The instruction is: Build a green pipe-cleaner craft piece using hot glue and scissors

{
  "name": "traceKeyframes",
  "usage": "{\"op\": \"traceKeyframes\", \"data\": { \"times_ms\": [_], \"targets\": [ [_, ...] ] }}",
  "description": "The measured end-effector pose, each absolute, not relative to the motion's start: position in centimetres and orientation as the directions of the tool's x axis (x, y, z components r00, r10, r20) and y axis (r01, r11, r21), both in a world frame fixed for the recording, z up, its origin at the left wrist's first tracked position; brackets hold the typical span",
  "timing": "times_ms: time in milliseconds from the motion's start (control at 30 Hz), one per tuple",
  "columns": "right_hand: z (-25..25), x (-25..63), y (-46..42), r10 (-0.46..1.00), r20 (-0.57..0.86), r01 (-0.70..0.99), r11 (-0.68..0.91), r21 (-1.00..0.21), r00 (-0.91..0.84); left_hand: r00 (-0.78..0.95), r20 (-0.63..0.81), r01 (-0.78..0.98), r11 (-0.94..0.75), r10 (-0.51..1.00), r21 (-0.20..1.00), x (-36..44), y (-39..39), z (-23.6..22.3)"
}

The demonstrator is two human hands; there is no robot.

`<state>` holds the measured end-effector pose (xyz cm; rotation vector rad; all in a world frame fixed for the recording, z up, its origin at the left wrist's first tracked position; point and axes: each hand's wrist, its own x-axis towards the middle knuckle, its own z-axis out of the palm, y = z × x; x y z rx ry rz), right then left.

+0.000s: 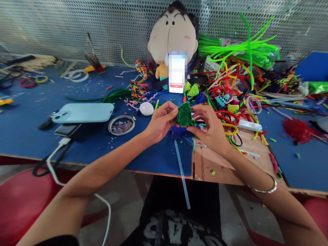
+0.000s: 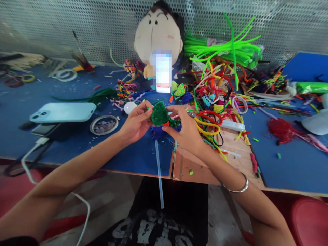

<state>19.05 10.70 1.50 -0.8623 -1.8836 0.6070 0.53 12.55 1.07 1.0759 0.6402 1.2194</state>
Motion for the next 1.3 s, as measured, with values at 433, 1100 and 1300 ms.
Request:
{"op": "traceKeyframes", "data": {
  "times_ms": [433,1100,1300],
  "targets": [
    [1.7,19.1,9.4,0.641,0.696,0.462,0.750,-0.474,-0.325,0.396,0.146,-0.363,0.008,0.907,0.932,-0.3,13.2,1.2],
    [1.7,18.8,9.3,0.765,0.553,0.272,0.638,-0.721,-0.329,0.081,0.888,0.360,-0.844,0.452,0.397,-0.4,11.3,1.5],
    [1.7,18.6,9.3,0.765,0.581,0.219,0.640,-0.737,-0.279,0.085,0.883,0.249,-0.868,0.461,0.429,-0.1,11.3,0.6]
  ]
}}
